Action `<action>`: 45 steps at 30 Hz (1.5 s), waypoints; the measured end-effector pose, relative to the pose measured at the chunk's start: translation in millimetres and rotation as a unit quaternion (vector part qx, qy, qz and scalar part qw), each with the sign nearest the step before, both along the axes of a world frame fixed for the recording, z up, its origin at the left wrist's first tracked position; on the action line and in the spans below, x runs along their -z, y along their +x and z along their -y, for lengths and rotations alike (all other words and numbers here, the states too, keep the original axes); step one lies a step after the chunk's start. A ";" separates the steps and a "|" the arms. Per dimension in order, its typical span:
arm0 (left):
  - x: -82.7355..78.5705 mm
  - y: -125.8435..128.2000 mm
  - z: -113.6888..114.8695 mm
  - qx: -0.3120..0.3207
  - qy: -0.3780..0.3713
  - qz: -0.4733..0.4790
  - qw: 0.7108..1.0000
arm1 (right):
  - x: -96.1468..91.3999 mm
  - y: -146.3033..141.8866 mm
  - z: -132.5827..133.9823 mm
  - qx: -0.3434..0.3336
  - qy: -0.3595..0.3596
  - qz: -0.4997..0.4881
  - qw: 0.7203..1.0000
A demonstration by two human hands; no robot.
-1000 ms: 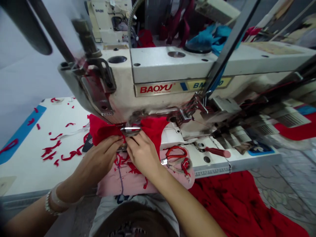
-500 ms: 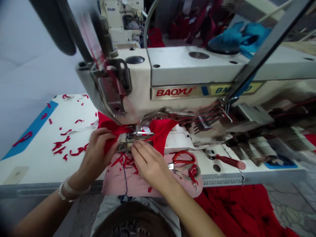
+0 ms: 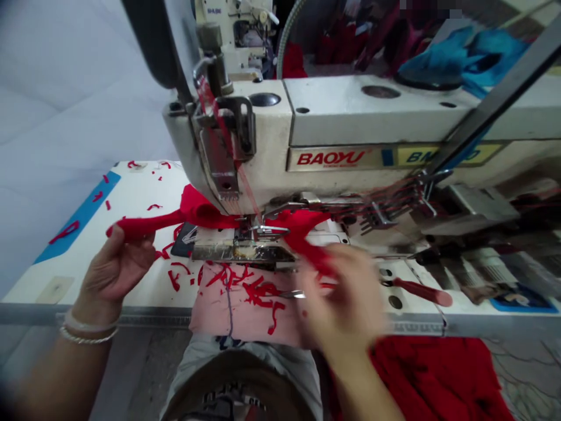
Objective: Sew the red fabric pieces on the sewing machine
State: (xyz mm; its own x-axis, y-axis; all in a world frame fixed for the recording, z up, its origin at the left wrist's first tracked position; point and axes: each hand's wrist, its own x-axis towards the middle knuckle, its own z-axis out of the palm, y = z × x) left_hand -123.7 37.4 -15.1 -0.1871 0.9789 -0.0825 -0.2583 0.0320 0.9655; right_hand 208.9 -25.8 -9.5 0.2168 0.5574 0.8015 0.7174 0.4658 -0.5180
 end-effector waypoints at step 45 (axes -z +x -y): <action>-6.0 112.6 18.7 0.164 0.358 -0.734 0.553 | 16.5 -39.6 -36.6 -0.070 -0.106 0.371 0.920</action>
